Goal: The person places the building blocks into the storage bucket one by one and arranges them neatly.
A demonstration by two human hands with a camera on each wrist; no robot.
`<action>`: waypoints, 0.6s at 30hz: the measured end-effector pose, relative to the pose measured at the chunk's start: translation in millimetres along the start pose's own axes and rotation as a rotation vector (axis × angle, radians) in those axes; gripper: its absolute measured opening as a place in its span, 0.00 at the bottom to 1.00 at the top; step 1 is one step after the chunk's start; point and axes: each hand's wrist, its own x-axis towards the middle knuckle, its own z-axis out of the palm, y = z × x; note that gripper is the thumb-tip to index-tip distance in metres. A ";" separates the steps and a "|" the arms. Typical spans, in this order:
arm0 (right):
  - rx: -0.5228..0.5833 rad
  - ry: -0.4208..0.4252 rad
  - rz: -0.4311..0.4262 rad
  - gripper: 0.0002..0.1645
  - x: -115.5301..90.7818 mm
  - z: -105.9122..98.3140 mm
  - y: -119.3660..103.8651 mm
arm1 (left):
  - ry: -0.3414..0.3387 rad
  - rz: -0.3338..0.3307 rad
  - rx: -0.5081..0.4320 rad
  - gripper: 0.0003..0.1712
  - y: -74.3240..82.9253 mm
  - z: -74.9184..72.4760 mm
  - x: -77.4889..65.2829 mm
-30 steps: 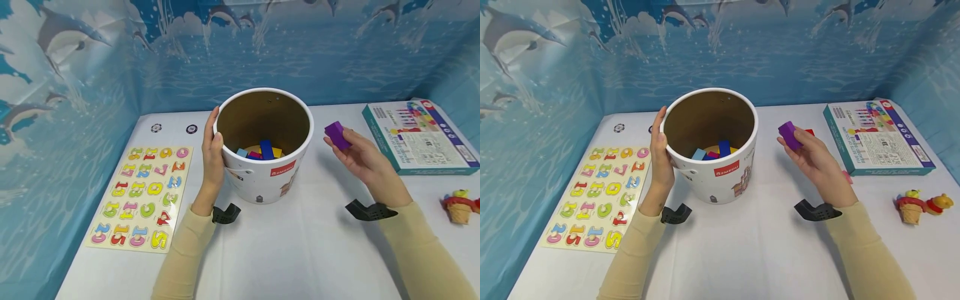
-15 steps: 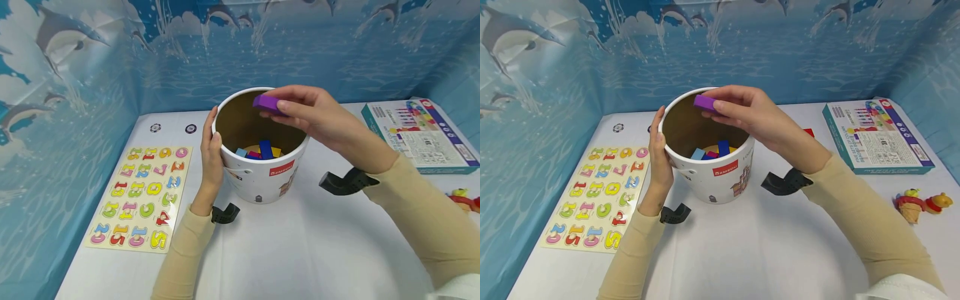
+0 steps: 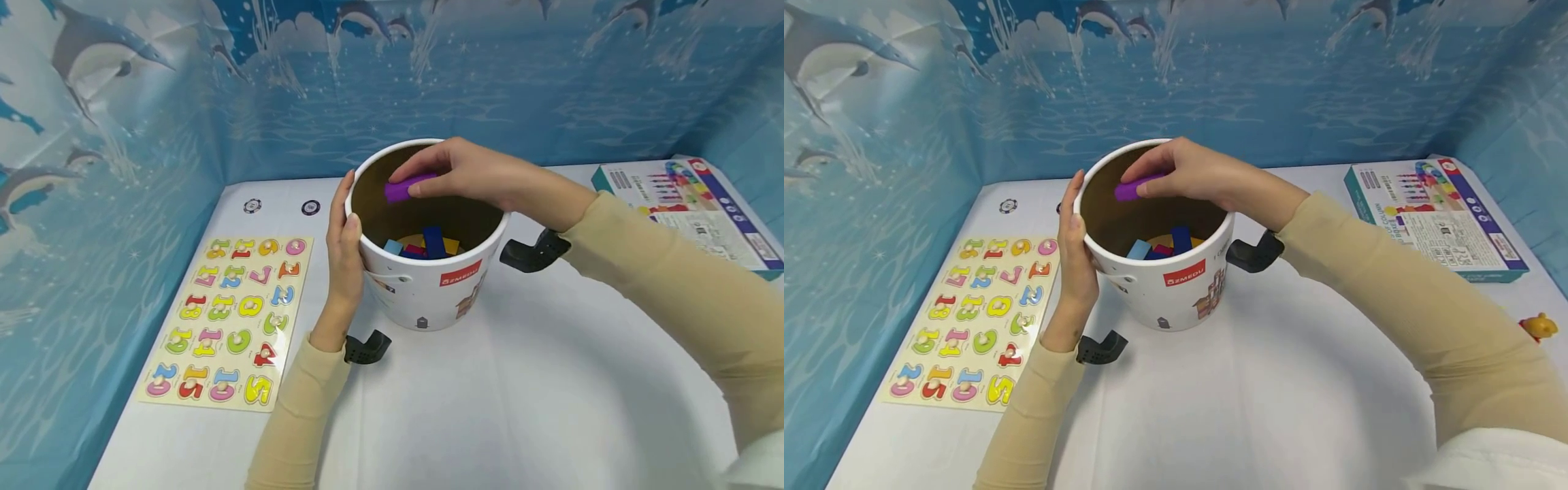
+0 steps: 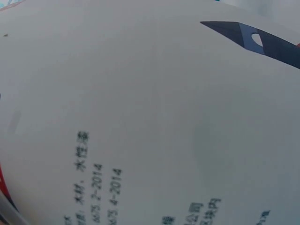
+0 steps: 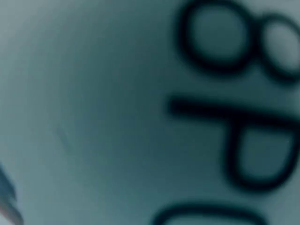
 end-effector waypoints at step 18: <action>-0.076 -0.013 -0.119 0.19 -2.1 3.7 2.8 | 0.002 -0.007 0.024 0.33 -0.3 0.4 -0.9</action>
